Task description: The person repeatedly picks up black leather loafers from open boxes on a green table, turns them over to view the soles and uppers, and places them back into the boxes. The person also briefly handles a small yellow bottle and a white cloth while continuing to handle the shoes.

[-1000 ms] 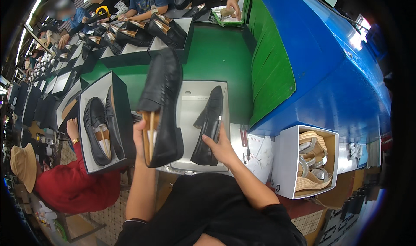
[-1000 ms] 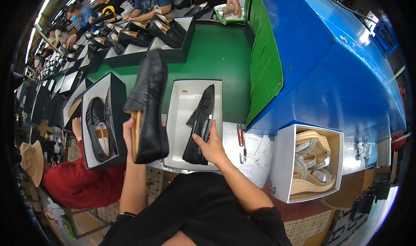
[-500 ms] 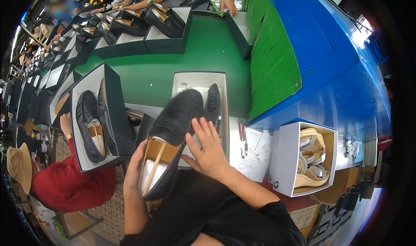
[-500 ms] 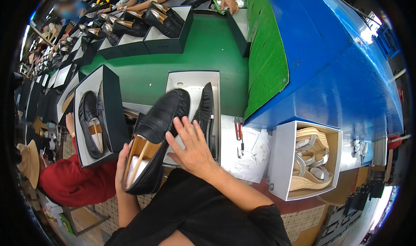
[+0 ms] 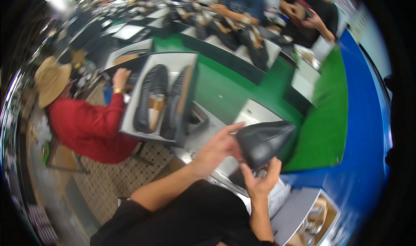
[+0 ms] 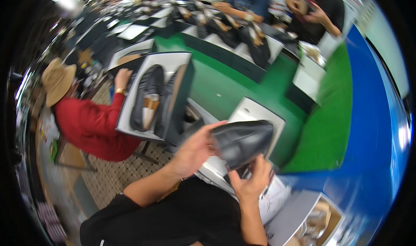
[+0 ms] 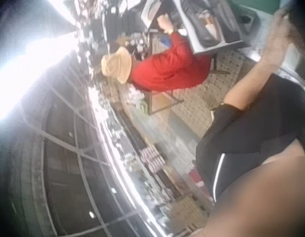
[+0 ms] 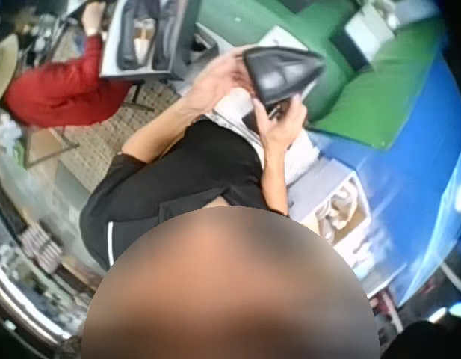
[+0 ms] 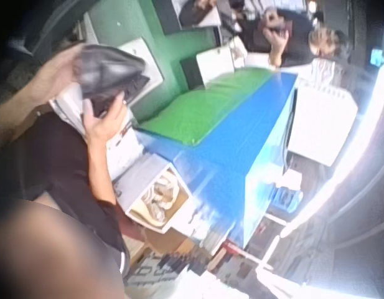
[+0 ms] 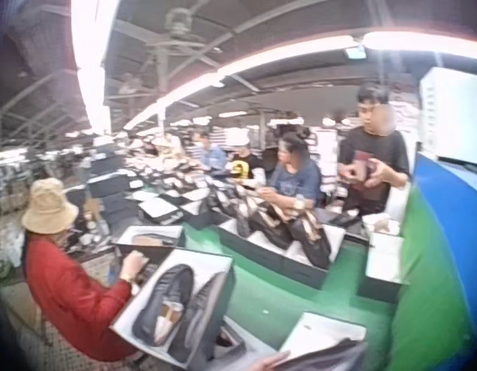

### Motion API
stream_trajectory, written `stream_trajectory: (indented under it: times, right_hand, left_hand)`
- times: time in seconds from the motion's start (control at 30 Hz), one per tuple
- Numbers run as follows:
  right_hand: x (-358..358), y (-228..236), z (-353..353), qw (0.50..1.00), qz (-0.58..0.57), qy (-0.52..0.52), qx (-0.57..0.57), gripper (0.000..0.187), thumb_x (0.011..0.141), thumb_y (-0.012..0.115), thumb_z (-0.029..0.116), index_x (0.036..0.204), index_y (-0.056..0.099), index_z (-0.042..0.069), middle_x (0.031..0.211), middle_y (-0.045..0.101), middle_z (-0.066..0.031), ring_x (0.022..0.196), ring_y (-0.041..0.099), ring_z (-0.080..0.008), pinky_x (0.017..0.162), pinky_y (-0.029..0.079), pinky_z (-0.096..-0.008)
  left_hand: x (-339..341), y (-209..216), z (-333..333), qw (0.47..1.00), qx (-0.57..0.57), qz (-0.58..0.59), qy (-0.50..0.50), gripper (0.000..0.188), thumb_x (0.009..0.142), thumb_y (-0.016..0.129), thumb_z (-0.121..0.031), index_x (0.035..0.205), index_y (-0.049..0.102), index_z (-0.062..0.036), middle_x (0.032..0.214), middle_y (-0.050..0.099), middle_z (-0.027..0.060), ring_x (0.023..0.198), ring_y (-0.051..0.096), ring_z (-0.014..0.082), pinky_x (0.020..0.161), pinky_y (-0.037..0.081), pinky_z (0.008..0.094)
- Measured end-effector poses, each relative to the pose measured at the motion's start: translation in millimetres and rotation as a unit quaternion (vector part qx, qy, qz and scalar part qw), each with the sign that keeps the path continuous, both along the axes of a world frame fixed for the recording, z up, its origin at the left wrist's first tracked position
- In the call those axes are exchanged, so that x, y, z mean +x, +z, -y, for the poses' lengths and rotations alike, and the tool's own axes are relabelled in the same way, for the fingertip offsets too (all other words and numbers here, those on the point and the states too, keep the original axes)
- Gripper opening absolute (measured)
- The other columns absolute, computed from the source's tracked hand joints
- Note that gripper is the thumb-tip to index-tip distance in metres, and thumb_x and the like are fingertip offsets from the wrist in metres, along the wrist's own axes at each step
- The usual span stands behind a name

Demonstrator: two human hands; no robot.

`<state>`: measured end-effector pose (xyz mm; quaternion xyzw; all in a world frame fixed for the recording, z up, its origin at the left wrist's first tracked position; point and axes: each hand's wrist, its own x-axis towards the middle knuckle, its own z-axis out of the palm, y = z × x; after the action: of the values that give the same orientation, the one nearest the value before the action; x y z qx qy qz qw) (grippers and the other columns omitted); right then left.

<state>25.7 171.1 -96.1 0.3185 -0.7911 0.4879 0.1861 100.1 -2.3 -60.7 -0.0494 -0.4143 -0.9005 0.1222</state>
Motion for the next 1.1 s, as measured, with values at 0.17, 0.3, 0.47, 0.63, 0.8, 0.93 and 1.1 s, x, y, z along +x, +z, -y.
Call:
stream_trajectory:
  times: [0.17, 0.3, 0.47, 0.63, 0.8, 0.93, 1.1]
  right_hand:
    - [-12.9, -27.3, 12.7, 0.979, 0.192, -0.016, 0.073, 0.055, 0.083, 0.078, 0.023, 0.121, 0.055, -0.009, 0.074, 0.056, -0.0093, 0.058, 0.053, -0.0148, 0.055, 0.045, -0.0316]
    - [-15.6, -66.4, 27.3, 0.963, 0.204, 0.107, 0.142, 0.048, 0.088, 0.067, 0.012, 0.133, 0.053, 0.001, 0.101, 0.064, -0.0173, 0.087, 0.064, -0.0222, 0.074, 0.053, -0.0344]
    - [-8.0, -68.6, 7.7, 0.929, 0.336, 0.136, 0.076, 0.049, 0.087, 0.066, 0.007, 0.134, 0.054, 0.002, 0.125, 0.056, -0.0208, 0.114, 0.057, -0.0313, 0.094, 0.048, -0.0395]
    - [-12.8, -58.9, -40.9, 0.985, 0.148, -0.059, 0.059, 0.058, 0.089, 0.066, 0.008, 0.142, 0.043, 0.001, 0.132, 0.049, -0.0186, 0.121, 0.049, -0.0293, 0.098, 0.043, -0.0381]
    - [-16.5, -90.4, -72.3, 0.871, 0.488, -0.037, -0.03, 0.079, 0.091, 0.066, 0.012, 0.155, 0.02, 0.005, 0.151, 0.031, -0.0231, 0.135, 0.038, -0.03, 0.109, 0.035, -0.0398]
    - [-24.6, -104.3, -72.0, 0.757, 0.653, 0.019, -0.015, 0.079, 0.086, 0.063, 0.019, 0.152, 0.022, 0.004, 0.142, 0.042, -0.025, 0.127, 0.045, -0.0354, 0.106, 0.035, -0.0481]
    - [-32.9, -93.6, -63.6, 0.823, 0.555, 0.051, 0.106, 0.072, 0.077, 0.055, 0.009, 0.144, 0.034, -0.006, 0.134, 0.051, -0.0201, 0.122, 0.047, -0.0313, 0.107, 0.032, -0.035]
  left_hand:
    - [-58.5, -41.6, -10.8, 0.968, -0.161, 0.13, 0.145, 0.059, 0.101, 0.055, -0.029, 0.149, 0.031, -0.0042, 0.097, 0.053, 0.0022, 0.085, 0.048, 0.0073, 0.077, 0.042, 0.0232]
    - [-62.3, -96.1, -24.6, 0.904, -0.316, 0.267, 0.105, 0.055, 0.096, 0.061, -0.03, 0.141, 0.046, -0.003, 0.103, 0.055, 0.0076, 0.092, 0.057, 0.0178, 0.077, 0.049, 0.0298]
    - [-29.0, -110.1, -41.2, 0.895, -0.374, 0.206, 0.127, 0.042, 0.094, 0.064, -0.022, 0.132, 0.056, -0.0056, 0.105, 0.059, 0.0119, 0.098, 0.061, 0.0203, 0.087, 0.05, 0.0322]
    - [37.6, -81.7, -9.4, 0.936, -0.269, 0.211, 0.083, 0.035, 0.099, 0.059, -0.022, 0.129, 0.058, -0.0036, 0.109, 0.061, 0.0069, 0.1, 0.059, 0.0125, 0.085, 0.05, 0.0264]
    - [109.9, -60.9, 16.1, 0.887, -0.044, 0.3, 0.347, 0.041, 0.099, 0.051, -0.038, 0.081, 0.059, -0.002, 0.08, 0.061, 0.0088, 0.075, 0.065, 0.0197, 0.067, 0.058, 0.0343]
    - [122.3, -49.4, 54.6, 0.73, 0.108, 0.361, 0.57, 0.079, 0.082, 0.062, -0.068, 0.131, 0.038, -0.0109, 0.128, 0.042, 0.015, 0.121, 0.042, 0.0284, 0.098, 0.041, 0.0476]
    - [120.0, -55.4, 109.3, 0.817, 0.143, 0.323, 0.456, 0.09, 0.076, 0.068, -0.064, 0.136, 0.042, -0.0033, 0.129, 0.049, 0.0213, 0.116, 0.051, 0.0339, 0.108, 0.033, 0.0519]
